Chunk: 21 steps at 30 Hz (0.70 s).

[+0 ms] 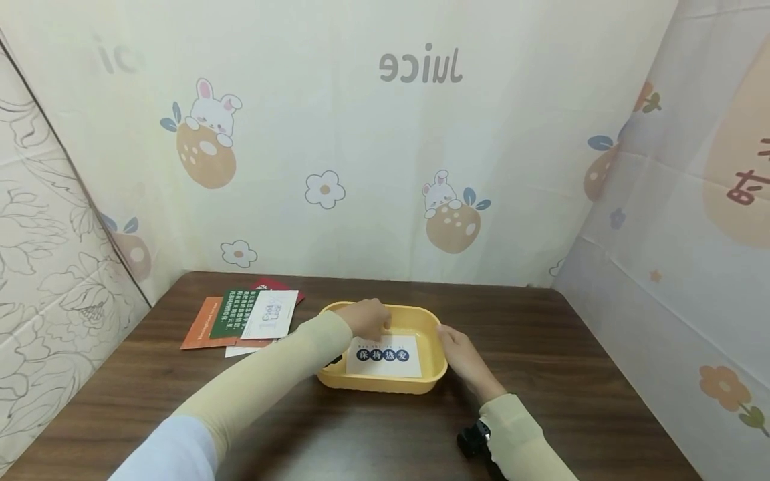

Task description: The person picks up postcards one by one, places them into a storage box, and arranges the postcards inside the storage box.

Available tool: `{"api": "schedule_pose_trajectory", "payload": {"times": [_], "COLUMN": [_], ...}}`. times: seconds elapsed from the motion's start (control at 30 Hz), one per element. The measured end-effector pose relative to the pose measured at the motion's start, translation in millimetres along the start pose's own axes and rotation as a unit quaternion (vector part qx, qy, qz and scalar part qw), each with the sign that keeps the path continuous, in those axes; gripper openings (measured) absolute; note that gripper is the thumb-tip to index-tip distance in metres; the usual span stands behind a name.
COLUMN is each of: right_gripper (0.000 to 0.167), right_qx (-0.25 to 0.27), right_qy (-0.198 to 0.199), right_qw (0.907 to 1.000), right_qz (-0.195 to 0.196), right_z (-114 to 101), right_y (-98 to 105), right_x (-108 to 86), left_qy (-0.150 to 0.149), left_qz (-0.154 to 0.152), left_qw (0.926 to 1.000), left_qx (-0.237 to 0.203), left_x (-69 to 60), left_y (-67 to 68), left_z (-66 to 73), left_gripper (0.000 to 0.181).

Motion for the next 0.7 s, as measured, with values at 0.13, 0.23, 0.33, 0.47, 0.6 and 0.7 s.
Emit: {"api": "schedule_pose_trajectory", "payload": {"times": [0.13,0.23,0.33,0.47,0.6,0.7], "right_gripper": [0.06,0.061,0.06,0.061,0.061,0.061], "right_qx": [0.002,0.005,0.009,0.011,0.011,0.014], "right_qy": [-0.007,-0.005,-0.002,-0.004,-0.004,-0.002], "right_qw": [1.0,1.0,0.9999,0.9999,0.9999,0.9999], "right_qz": [-0.001,-0.003,-0.004,-0.002,-0.003,-0.003], "right_z": [1,0,-1,0,0,0], "right_y": [-1,-1,-1,0,-1,-1], "right_x": [-0.7,-1.0,-0.5,0.2,0.0,-0.1], "left_qy": [-0.014,-0.016,-0.008,-0.02,-0.043,-0.046], "left_qz": [0.006,0.013,0.013,0.017,0.04,0.057], "left_qw": [0.9999,0.9997,0.9994,0.9988,0.9974,0.9959], "left_qx": [-0.003,-0.011,-0.032,-0.041,-0.041,-0.053], "left_x": [-10.1,-15.4,-20.5,-30.7,-40.5,-44.6], "left_y": [11.5,20.0,27.9,42.1,59.3,70.1], "left_z": [3.1,2.1,-1.3,-2.1,-4.8,-12.1], "left_gripper": [0.029,0.032,0.033,0.032,0.031,0.029]}}
Point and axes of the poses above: each hand's wrist, its own x-axis towards the middle knuckle, its own y-axis out of the back of the hand, z = x × y, the point moved 10 cm from there along x, towards the middle knuckle, and after that the axes turned 2 degrees about -z, right-handed, at the moved point
